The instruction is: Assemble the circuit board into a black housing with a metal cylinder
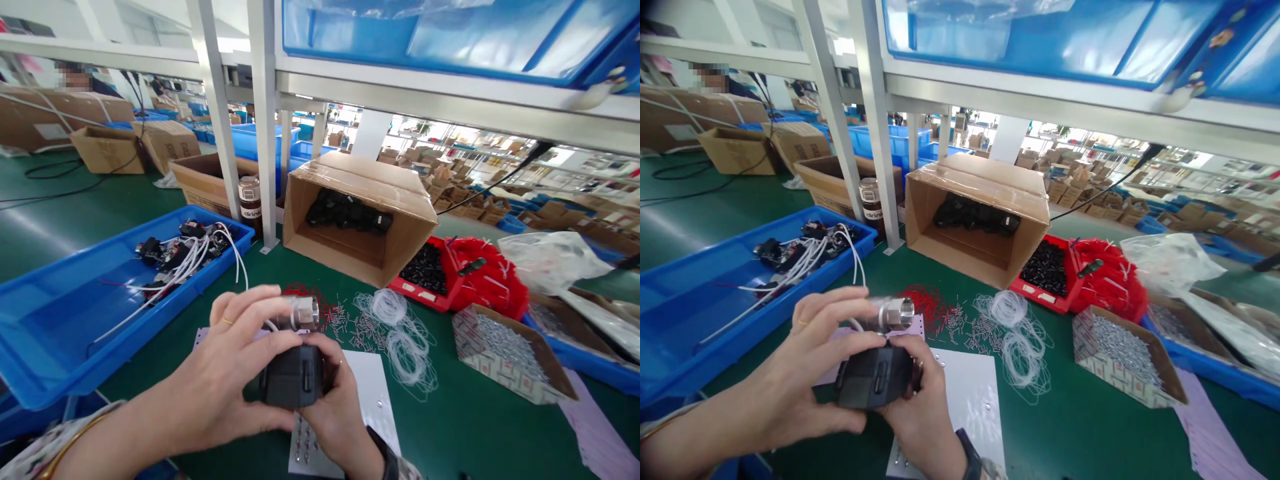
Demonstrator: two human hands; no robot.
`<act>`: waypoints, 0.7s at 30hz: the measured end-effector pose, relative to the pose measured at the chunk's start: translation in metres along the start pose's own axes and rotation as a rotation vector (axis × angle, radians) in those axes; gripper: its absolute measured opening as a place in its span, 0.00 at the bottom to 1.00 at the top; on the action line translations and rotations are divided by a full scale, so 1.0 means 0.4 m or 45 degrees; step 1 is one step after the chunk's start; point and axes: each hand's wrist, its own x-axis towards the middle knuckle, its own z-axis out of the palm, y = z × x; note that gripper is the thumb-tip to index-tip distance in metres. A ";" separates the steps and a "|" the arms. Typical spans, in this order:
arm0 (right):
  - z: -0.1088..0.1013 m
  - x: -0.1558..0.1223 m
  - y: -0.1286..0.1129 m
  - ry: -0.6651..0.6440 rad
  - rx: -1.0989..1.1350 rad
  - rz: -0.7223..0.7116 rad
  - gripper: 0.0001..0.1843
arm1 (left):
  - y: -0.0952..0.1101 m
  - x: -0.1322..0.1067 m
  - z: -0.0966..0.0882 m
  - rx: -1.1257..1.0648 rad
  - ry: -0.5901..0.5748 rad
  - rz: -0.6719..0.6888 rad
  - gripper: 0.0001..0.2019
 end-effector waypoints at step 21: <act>-0.319 -0.081 0.175 -0.319 -2.082 -0.657 0.19 | -0.291 0.242 0.197 0.300 -0.514 -0.537 0.15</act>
